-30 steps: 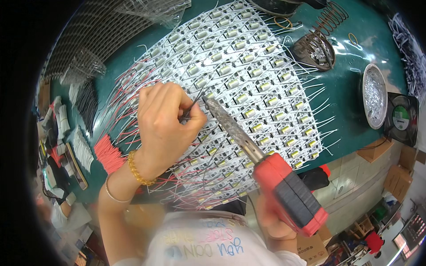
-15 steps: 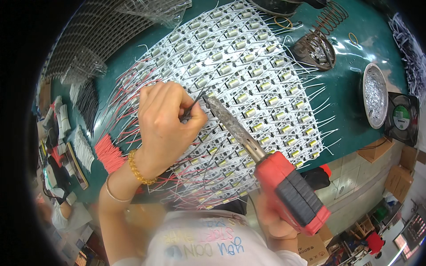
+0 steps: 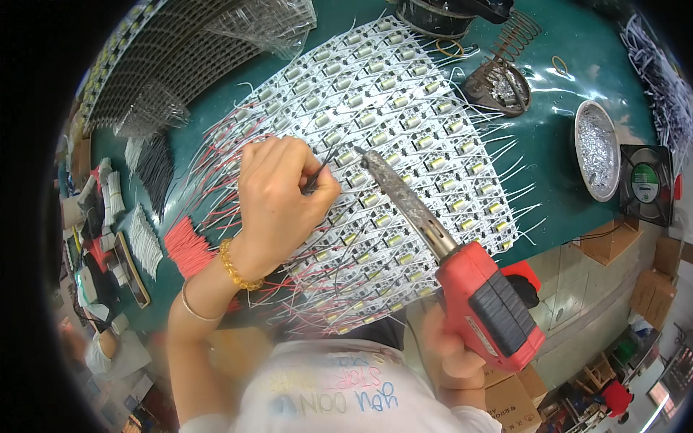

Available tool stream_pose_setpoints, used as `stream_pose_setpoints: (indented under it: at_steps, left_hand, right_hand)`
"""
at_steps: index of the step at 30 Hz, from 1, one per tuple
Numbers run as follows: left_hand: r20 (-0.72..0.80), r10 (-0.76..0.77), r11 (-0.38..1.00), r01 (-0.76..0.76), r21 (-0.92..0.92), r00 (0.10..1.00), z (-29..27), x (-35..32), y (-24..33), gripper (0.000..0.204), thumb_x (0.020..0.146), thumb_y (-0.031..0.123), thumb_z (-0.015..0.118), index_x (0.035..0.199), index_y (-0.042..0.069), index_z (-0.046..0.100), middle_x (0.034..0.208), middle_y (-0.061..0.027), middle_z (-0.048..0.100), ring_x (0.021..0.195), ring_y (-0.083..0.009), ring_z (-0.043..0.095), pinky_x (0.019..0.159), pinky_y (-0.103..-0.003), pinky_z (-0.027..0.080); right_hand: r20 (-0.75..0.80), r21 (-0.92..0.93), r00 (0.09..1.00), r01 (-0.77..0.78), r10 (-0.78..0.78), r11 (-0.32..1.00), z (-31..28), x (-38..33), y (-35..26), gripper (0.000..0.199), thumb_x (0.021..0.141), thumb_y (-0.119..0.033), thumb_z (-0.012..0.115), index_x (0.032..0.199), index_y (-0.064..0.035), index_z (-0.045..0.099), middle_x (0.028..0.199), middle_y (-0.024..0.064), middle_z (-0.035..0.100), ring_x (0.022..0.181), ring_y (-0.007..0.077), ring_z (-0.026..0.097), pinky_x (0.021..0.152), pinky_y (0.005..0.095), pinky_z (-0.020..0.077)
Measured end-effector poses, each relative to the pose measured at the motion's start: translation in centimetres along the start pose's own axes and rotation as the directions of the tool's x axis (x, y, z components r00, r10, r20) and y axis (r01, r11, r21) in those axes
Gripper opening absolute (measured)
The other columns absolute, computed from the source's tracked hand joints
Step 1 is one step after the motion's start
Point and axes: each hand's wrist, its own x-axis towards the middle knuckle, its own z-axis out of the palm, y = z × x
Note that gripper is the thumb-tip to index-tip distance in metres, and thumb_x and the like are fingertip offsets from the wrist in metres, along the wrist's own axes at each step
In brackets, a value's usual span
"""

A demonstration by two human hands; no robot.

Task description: The person uses a soldering iron to attach red and white wires to a large grid of LED modules on a green workbench. They systematically move across the board, soldering individual connection points while holding the wires in place with their left hand.

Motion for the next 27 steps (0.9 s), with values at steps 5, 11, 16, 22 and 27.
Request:
stream_pose_setpoints:
  at_steps: [5,11,16,22,27]
  left_hand:
    - [0.088,0.022,1.000,-0.020,-0.021,0.996,-3.5,1.2,-0.2,0.008,0.076,0.002,0.069,0.076,0.004,0.061,0.067,-0.0050,0.059,0.066,-0.0217,0.056,0.068,-0.033,0.040]
    - [0.094,-0.144,0.966,0.160,-0.204,0.985,-6.6,2.4,-1.9,0.007,0.077,0.006,0.070,0.083,0.004,0.066,0.066,-0.0092,0.066,0.057,-0.0247,0.059,0.055,-0.034,0.044]
    - [0.305,-0.286,0.830,0.393,-0.396,0.909,-5.3,2.3,-3.0,0.006,0.080,0.007,0.068,0.079,0.001,0.066,0.067,-0.0121,0.066,0.053,-0.0233,0.059,0.052,-0.033,0.043]
    - [0.264,-0.259,0.917,0.323,-0.236,0.929,-3.5,1.4,-2.1,0.011,0.085,0.009,0.068,0.081,0.001,0.061,0.067,-0.0069,0.062,0.059,-0.0145,0.054,0.063,-0.028,0.041]
    - [0.160,-0.124,0.981,0.146,-0.130,0.979,-2.8,0.8,-1.8,0.013,0.083,0.010,0.069,0.076,0.004,0.059,0.064,-0.0047,0.059,0.055,-0.0194,0.051,0.066,-0.033,0.037]
  right_hand:
    - [0.044,-0.139,0.992,0.120,-0.115,0.983,-0.1,0.8,-1.6,0.080,0.088,-0.056,0.057,0.126,0.0135,0.040,0.049,-0.0002,0.045,0.040,0.0103,0.044,0.042,0.0253,0.0389]
    - [0.030,-0.215,0.976,0.216,-0.214,0.952,-0.6,1.2,-1.8,0.080,0.088,-0.054,0.060,0.125,0.0144,0.040,0.052,0.0000,0.047,0.041,0.0102,0.045,0.042,0.0247,0.0390]
    - [0.039,-0.176,0.981,0.194,-0.190,0.965,0.2,1.9,-3.0,0.080,0.088,-0.054,0.059,0.125,0.0140,0.039,0.051,0.0000,0.047,0.040,0.0103,0.044,0.042,0.0247,0.0386]
    - [0.026,-0.094,0.996,0.089,-0.087,0.992,2.8,3.0,-3.7,0.081,0.089,-0.055,0.058,0.126,0.0136,0.038,0.050,0.0000,0.046,0.040,0.0105,0.044,0.042,0.0246,0.0380]
    - [0.045,-0.078,0.999,0.034,-0.030,0.996,3.1,3.2,-3.3,0.081,0.089,-0.056,0.057,0.127,0.0133,0.037,0.049,0.0000,0.046,0.039,0.0106,0.043,0.041,0.0246,0.0376]
